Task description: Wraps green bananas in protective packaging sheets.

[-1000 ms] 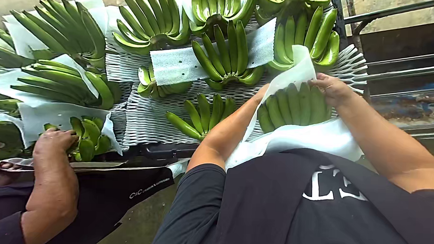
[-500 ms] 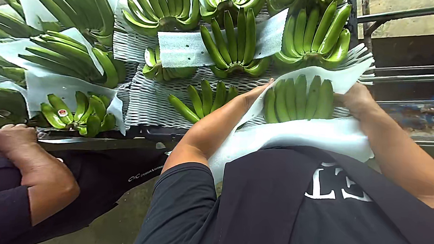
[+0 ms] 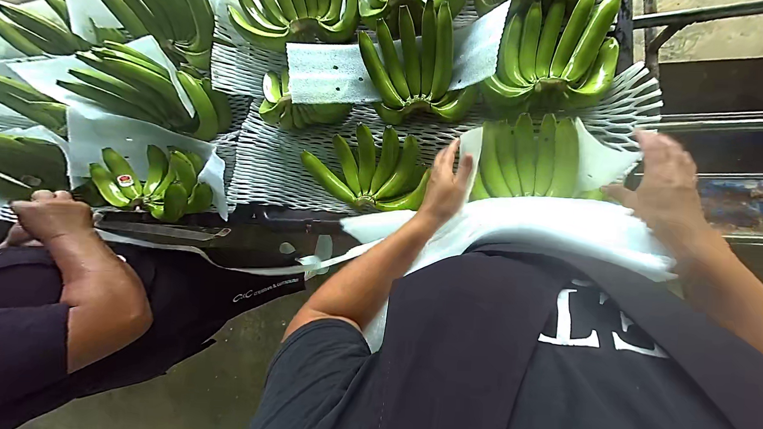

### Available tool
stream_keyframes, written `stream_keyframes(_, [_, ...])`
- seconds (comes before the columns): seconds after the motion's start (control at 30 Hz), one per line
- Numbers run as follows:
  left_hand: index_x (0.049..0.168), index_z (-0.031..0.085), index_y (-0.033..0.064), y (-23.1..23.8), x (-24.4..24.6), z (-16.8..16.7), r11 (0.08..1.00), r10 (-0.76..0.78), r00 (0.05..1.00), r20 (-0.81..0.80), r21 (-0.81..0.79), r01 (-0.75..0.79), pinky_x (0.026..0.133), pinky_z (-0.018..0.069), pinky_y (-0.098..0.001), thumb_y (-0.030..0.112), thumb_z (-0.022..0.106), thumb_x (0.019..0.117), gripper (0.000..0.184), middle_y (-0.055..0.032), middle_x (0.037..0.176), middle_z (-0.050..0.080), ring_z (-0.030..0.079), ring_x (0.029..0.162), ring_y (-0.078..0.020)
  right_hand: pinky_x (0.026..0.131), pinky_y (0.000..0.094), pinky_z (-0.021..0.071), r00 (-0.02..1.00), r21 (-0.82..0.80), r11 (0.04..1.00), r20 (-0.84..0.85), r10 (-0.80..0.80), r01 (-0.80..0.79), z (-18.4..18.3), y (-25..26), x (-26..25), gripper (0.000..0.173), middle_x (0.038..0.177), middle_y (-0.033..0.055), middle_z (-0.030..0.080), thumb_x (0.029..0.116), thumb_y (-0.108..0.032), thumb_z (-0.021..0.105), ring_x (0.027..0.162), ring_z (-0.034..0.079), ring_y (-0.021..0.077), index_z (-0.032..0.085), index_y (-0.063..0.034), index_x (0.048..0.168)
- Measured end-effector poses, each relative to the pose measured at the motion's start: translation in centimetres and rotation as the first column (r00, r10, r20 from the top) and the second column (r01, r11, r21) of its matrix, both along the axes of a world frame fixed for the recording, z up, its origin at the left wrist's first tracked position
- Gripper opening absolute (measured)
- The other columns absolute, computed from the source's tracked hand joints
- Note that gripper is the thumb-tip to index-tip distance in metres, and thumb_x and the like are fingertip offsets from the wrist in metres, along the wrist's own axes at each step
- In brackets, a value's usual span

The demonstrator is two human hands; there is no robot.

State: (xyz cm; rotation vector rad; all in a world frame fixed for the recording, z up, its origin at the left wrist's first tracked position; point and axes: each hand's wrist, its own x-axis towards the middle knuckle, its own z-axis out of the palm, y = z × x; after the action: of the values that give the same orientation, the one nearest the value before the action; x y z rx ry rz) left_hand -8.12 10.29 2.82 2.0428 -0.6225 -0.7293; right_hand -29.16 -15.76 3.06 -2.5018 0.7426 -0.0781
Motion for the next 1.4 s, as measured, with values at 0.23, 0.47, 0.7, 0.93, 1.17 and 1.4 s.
stream_keyframes(0.23, [0.115,0.069,-0.0054,3.2,-4.3,1.2,0.917,-0.398,0.870,0.292,0.160,0.366,0.097,0.0537,-0.0493,0.011,0.058,0.1025,0.023,-0.0222,0.116,0.067,0.067,0.110,-0.0347,0.113,0.0525,0.0429,0.661,0.058,0.741,0.503,0.557,-0.669,-1.4,6.4,-2.3,0.036,0.138,0.0214,0.062,0.0997,-0.022,0.057,0.134,0.055,0.0384,0.070,-0.0054,0.129])
stream_keyframes(0.47, [0.126,0.067,-0.0017,4.2,-7.9,1.9,0.892,-0.432,0.752,0.499,0.111,0.439,0.102,0.0520,-0.0455,0.015,0.068,0.0966,0.033,-0.0192,0.124,0.068,0.065,0.119,-0.0328,0.113,0.0666,0.0346,0.539,0.119,0.548,0.440,0.718,-0.828,-0.7,6.1,-5.0,0.034,0.134,0.0087,0.069,0.1047,-0.015,0.048,0.131,0.060,0.0333,0.072,-0.0164,0.128])
stream_keyframes(0.7, [0.120,0.072,0.0004,3.6,-8.6,2.0,0.846,-0.529,0.779,0.336,0.287,0.450,0.104,0.0485,-0.0503,0.013,0.059,0.1014,0.026,-0.0179,0.131,0.066,0.061,0.122,-0.0363,0.116,0.0685,0.0263,0.515,0.056,0.560,0.478,0.712,-0.826,-1.1,4.9,-9.0,0.038,0.131,0.0052,0.071,0.1064,-0.015,0.041,0.131,0.060,0.0292,0.073,-0.0155,0.126])
stream_keyframes(0.93, [0.123,0.069,-0.0001,1.2,-7.8,1.3,0.719,-0.603,0.764,-0.230,0.259,0.645,0.084,0.0525,-0.0366,0.022,0.035,0.1120,0.042,-0.0126,0.103,0.070,0.066,0.090,-0.0182,0.116,0.0728,0.0206,0.539,-0.017,0.617,0.467,0.701,-0.787,-0.2,4.9,-11.2,0.037,0.127,0.0052,0.073,0.1056,-0.013,0.043,0.133,0.059,0.0345,0.076,-0.0127,0.121])
stream_keyframes(1.17, [0.119,0.064,-0.0012,0.3,-7.1,-0.4,0.678,-0.567,0.695,-0.442,0.228,0.698,0.089,0.0502,-0.0365,0.021,0.051,0.1078,0.028,-0.0122,0.106,0.066,0.061,0.095,-0.0147,0.117,0.0640,0.0287,0.512,-0.081,0.633,0.511,0.690,-0.770,-1.0,5.1,-11.0,0.035,0.125,0.0058,0.073,0.1069,-0.012,0.044,0.126,0.065,0.0273,0.075,-0.0140,0.122])
stream_keyframes(1.4, [0.101,0.065,-0.0046,0.3,-6.0,1.6,0.600,-0.730,0.645,-0.228,0.240,0.764,0.071,0.0474,-0.0364,0.007,0.047,0.1061,0.022,-0.0116,0.081,0.061,0.057,0.074,-0.0173,0.112,0.0646,0.0358,0.527,-0.044,0.636,0.517,0.674,-0.770,-0.7,5.1,-9.1,0.033,0.124,0.0093,0.073,0.1082,-0.014,0.044,0.123,0.066,0.0280,0.073,-0.0144,0.123])
